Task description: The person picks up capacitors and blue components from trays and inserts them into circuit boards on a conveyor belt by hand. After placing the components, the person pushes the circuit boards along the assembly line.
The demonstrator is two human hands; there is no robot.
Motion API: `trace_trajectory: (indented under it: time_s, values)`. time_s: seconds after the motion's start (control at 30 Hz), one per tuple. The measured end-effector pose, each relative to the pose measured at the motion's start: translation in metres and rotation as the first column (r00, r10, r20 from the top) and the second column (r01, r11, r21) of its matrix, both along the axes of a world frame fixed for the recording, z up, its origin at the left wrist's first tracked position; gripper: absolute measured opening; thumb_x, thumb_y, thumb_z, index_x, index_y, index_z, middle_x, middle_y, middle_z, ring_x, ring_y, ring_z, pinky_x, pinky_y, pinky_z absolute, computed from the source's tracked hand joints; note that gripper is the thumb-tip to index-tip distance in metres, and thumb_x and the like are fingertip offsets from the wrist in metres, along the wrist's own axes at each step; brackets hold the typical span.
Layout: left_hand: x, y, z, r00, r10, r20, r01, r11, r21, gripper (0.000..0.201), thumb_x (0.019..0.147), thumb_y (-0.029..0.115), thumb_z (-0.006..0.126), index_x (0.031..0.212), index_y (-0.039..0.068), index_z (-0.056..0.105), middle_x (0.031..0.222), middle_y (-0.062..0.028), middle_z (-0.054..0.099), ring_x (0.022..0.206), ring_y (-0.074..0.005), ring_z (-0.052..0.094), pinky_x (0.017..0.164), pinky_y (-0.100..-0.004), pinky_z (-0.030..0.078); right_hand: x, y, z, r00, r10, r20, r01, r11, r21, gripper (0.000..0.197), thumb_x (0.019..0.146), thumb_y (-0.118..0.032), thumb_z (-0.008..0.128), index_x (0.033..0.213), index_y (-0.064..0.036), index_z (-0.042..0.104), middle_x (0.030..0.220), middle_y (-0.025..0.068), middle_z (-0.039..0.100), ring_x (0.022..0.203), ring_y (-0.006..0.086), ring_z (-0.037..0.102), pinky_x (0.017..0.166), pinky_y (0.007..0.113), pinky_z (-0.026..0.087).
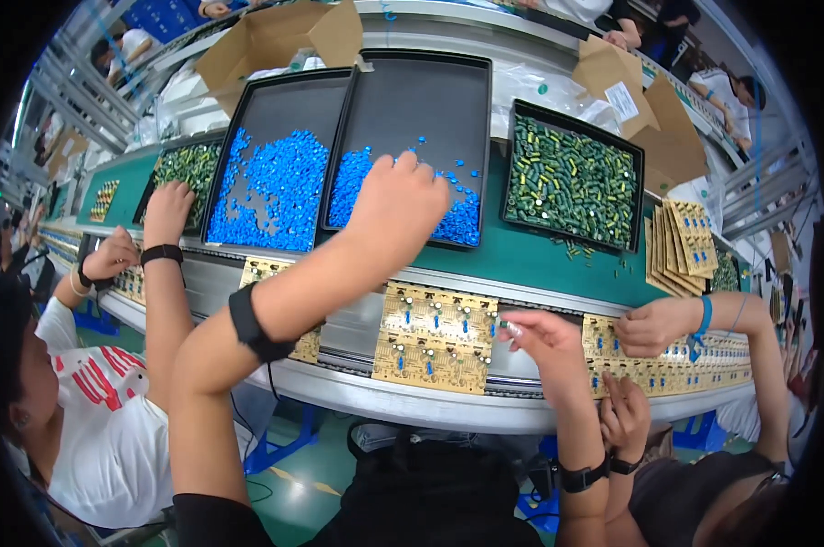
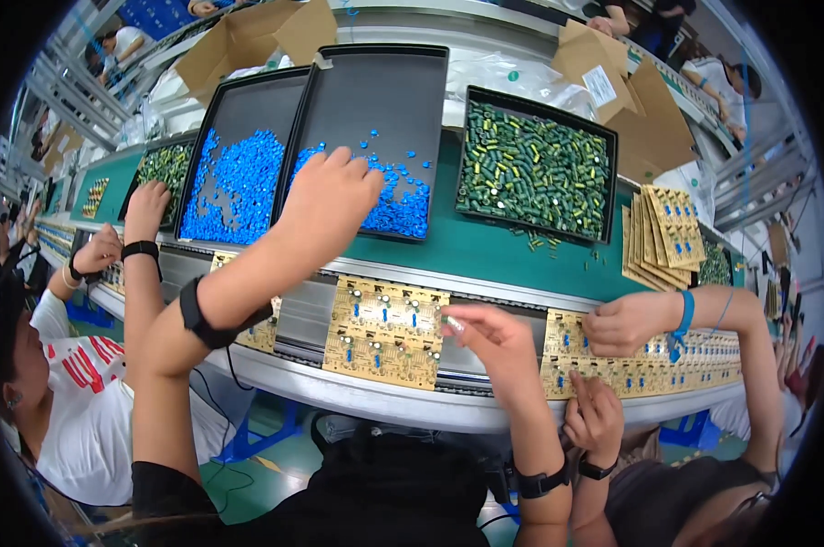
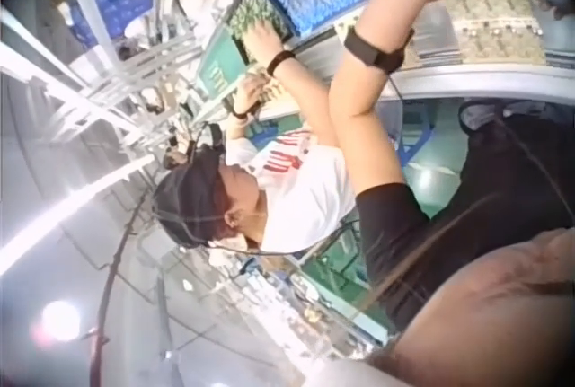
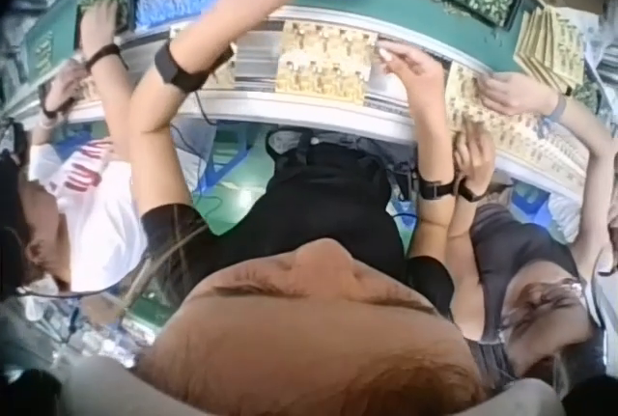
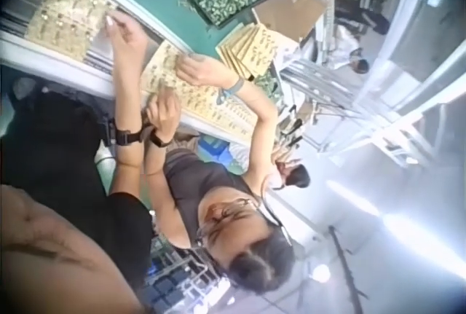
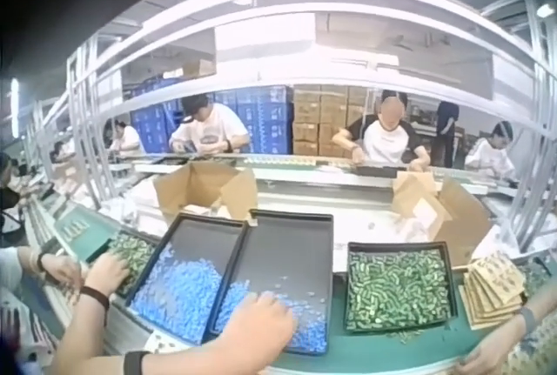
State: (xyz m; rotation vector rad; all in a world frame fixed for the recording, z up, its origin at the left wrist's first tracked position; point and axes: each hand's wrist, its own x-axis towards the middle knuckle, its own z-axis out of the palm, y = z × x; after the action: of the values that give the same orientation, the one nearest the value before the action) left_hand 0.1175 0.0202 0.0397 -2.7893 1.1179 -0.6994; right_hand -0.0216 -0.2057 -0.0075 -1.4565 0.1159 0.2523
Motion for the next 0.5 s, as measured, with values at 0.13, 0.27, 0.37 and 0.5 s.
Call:
trace_trajectory:
  time_s: [0.13,0.27,0.37,0.5]
  values:
    - [0.024,0.001,-0.023,0.941,0.079,-0.33,-0.08,0.997,0.01,0.017,0.071,0.013,0.073,0.083,0.006,0.062,0.083,-0.0092,0.064,0.087,-0.0286,0.061,0.073,-0.0402,0.049,-0.011,0.01,-0.001,0.998,0.052,-0.036,-0.055,0.996,-0.067,0.02,0.087,0.002,0.06,0.107,0.0057,0.064,0.098,0.0123,0.068,0.085,0.0146,0.064,0.072,0.025,0.048]
    - [0.027,-0.002,-0.028,0.875,0.01,-0.484,-0.056,0.995,-0.081,0.02,0.07,0.011,0.074,0.085,0.004,0.063,0.085,-0.0112,0.066,0.091,-0.0307,0.063,0.075,-0.0433,0.051,-0.018,0.023,0.005,0.975,0.18,0.133,-0.061,0.787,-0.615,0.019,0.083,-0.004,0.066,0.101,-0.0073,0.07,0.098,0.0067,0.069,0.082,0.0167,0.065,0.069,0.026,0.05]
    - [0.029,0.001,-0.04,0.912,-0.042,-0.409,-0.044,0.979,-0.2,0.011,0.068,0.0,0.062,0.076,0.005,0.067,0.079,-0.0154,0.067,0.083,-0.0316,0.065,0.069,-0.0419,0.053,-0.016,0.031,-0.001,0.908,0.318,0.272,0.001,0.648,-0.762,0.017,0.075,-0.006,0.072,0.09,-0.0118,0.07,0.094,0.0048,0.068,0.085,0.021,0.06,0.072,0.032,0.047]
    - [0.027,0.005,-0.039,0.9,-0.067,-0.43,-0.06,0.96,-0.275,0.009,0.069,0.002,0.061,0.075,0.005,0.067,0.079,-0.0153,0.067,0.083,-0.0312,0.065,0.068,-0.0423,0.053,-0.015,0.041,-0.001,0.856,0.39,0.338,0.06,0.575,-0.816,0.018,0.068,-0.005,0.074,0.085,-0.0107,0.07,0.102,0.0033,0.065,0.092,0.0235,0.055,0.083,0.035,0.043]
